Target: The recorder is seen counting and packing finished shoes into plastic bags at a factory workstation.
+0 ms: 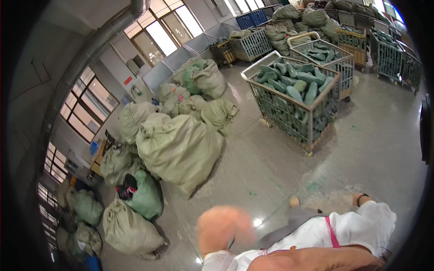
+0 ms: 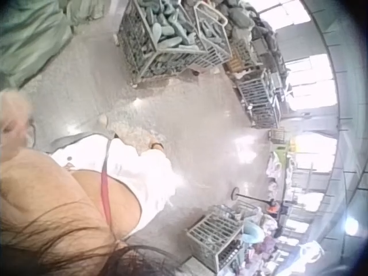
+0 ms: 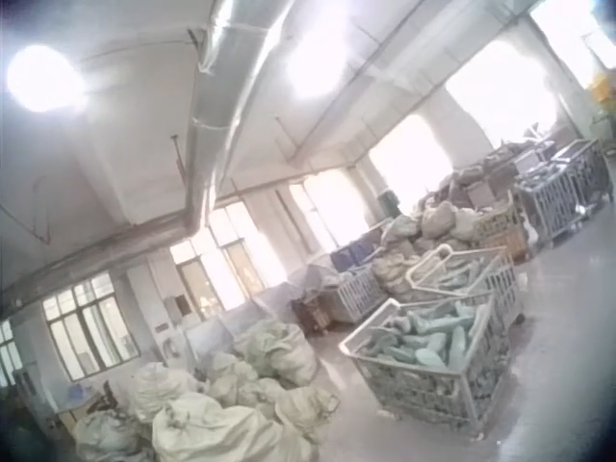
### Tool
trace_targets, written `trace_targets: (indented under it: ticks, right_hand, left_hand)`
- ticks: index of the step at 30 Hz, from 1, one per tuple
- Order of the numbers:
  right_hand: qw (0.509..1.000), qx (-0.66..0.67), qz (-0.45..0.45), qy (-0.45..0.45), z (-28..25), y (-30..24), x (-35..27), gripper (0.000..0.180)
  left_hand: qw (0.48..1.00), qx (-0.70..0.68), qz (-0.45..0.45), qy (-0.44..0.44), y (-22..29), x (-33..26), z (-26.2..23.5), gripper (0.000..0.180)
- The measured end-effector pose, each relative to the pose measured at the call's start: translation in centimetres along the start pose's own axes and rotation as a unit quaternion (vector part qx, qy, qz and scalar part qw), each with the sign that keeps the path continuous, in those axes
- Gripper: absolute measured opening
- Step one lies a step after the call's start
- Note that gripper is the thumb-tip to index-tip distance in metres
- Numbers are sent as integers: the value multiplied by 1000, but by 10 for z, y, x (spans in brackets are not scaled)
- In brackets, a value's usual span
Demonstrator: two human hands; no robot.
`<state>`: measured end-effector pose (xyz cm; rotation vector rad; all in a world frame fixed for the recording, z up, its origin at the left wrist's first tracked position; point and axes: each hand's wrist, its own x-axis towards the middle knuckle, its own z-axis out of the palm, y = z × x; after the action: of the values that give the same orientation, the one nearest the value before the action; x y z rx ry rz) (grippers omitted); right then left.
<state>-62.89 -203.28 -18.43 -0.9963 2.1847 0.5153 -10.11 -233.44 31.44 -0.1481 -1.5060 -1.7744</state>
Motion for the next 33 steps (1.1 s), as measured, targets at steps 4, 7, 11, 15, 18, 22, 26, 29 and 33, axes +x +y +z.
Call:
trace_targets:
  ticks: [4,7,11,15,18,22,26,29,33]
  right_hand:
    - [985,41,94,-137,-122,-105,18,40]
    - [989,97,49,-100,-229,-211,106,39]
    - [941,-106,-315,68,-368,-388,281,25]
    - [892,29,-435,118,-543,-554,356,24]
    - [886,12,-451,109,-633,-639,403,25]
    - [876,-161,-452,39,-701,-702,469,28]
    - [846,-233,-471,-91,-796,-732,512,27]
    - [856,-6,-517,-7,-845,-739,613,27]
    - [890,5,-445,-101,-948,-774,722,32]
  left_hand:
    - [882,408,-223,80,-227,124,-182,29]
    - [589,634,-433,-252,-351,35,-329,29]
    - [576,513,-573,-276,-355,9,-433,31]
    - [580,542,-573,-204,-387,17,-565,35]
    - [584,557,-577,-127,-417,25,-664,37]
    - [587,567,-576,-38,-467,64,-768,40]
    - [603,514,-605,71,-482,278,-874,38]
    - [769,500,-370,146,-492,479,-955,30]
    - [772,520,-336,144,-503,646,-1029,27]
